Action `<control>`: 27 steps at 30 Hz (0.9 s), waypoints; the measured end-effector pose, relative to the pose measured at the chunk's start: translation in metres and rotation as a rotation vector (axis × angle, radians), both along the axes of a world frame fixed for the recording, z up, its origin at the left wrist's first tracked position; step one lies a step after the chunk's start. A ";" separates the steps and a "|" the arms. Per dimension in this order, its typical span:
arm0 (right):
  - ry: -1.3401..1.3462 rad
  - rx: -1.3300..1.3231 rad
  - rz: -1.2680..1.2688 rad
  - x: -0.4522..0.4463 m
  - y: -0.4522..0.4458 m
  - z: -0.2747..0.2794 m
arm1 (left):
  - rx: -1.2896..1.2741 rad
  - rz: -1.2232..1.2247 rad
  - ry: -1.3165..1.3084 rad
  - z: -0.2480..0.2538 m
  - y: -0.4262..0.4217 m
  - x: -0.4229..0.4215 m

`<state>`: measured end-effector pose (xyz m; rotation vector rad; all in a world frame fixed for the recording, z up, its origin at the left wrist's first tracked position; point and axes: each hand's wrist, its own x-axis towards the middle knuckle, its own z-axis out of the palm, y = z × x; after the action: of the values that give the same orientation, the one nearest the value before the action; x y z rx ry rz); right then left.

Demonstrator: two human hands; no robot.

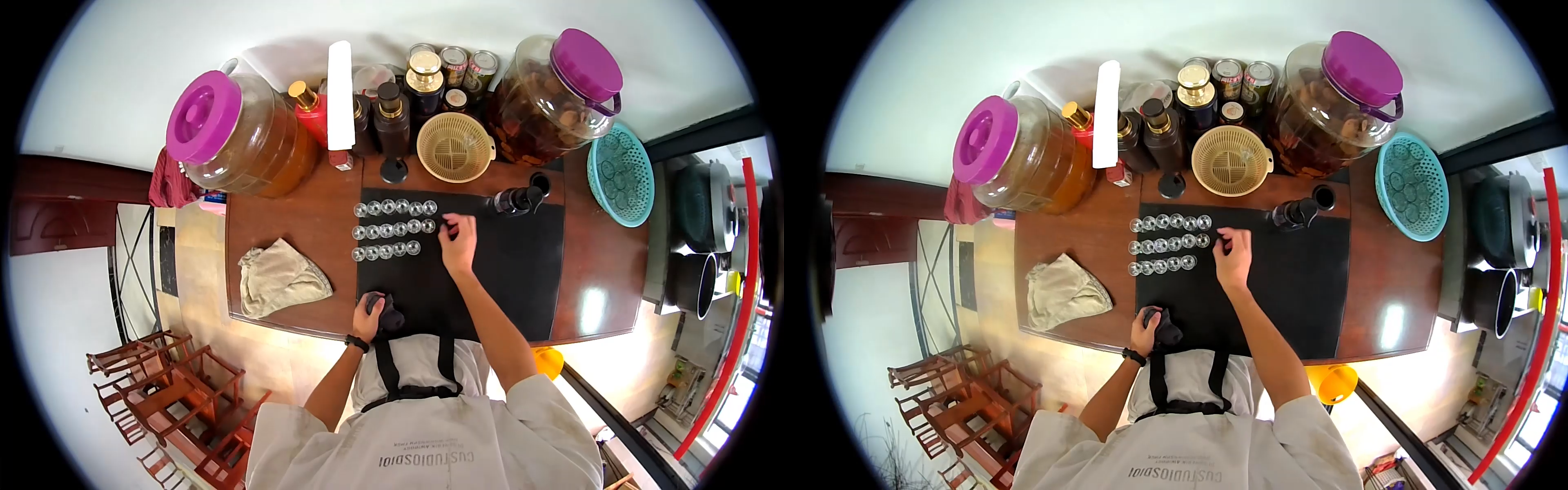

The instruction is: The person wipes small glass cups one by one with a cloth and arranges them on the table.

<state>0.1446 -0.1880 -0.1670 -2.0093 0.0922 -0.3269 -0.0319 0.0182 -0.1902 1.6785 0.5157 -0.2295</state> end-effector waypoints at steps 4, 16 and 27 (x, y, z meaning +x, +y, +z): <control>-0.150 -0.069 -0.036 0.051 -0.017 0.036 | -0.006 0.011 -0.004 0.004 -0.002 0.000; 0.091 -0.881 0.081 0.180 -0.026 0.020 | 0.012 0.073 -0.020 0.003 -0.003 0.001; 0.327 0.905 0.266 -0.056 -0.032 0.090 | -0.456 0.078 -0.023 0.023 -0.007 0.010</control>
<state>0.0882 -0.2200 -0.0766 -1.1343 0.1445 0.2017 -0.0217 0.0108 -0.1676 1.2143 0.4697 -0.2490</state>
